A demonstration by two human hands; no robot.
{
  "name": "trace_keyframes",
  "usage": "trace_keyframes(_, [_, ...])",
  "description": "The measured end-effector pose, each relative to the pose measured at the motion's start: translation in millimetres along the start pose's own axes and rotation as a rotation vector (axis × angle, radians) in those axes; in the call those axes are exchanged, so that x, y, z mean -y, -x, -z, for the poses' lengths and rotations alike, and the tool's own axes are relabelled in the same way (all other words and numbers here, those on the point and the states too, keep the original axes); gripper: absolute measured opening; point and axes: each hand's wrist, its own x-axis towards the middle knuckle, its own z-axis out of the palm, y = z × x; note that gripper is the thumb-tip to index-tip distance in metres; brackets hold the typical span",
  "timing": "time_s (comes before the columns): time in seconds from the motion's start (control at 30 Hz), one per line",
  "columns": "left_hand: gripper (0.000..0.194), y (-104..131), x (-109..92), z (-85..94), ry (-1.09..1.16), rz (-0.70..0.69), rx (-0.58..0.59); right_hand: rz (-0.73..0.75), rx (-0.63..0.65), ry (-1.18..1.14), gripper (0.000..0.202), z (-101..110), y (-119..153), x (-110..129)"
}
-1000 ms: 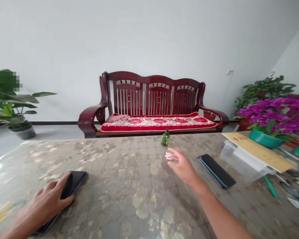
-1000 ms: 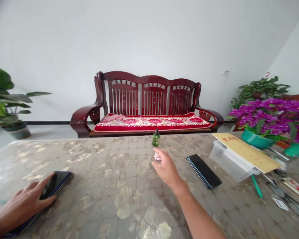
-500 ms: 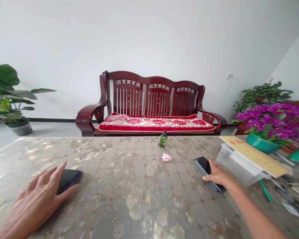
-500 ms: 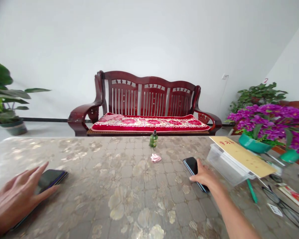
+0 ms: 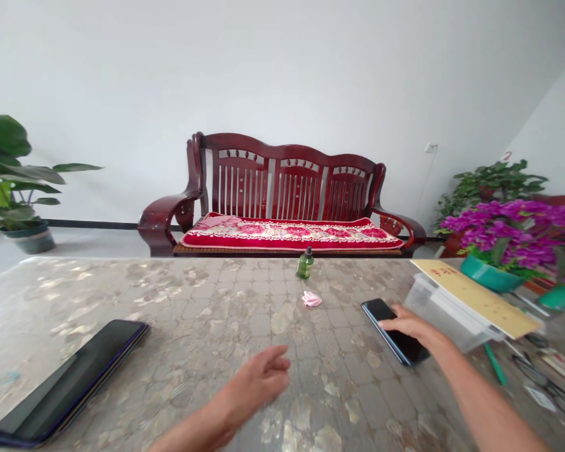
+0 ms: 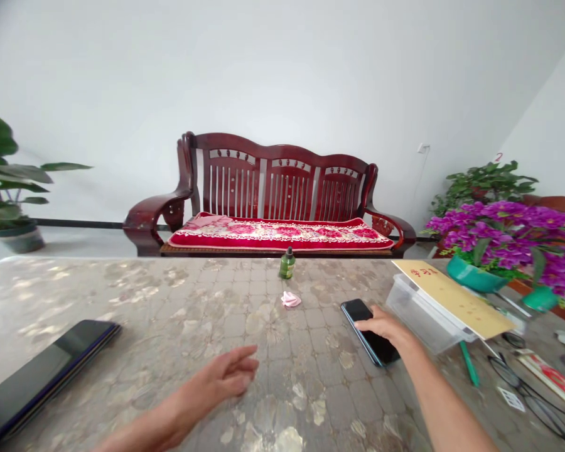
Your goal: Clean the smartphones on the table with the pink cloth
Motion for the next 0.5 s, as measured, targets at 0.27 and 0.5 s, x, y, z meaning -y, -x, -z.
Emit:
trace_keyframes(0.27, [0.076,-65.7,-23.7,-117.8,0.266,0.206,0.118,-0.023,0.114,-0.058,0.044,-13.0,24.0,26.4])
trace_keyframes(0.5, [0.059,-81.0,-32.3,-153.4,0.315,0.211,0.076,0.053,0.166,-0.148,0.042,-33.2,45.3,47.0])
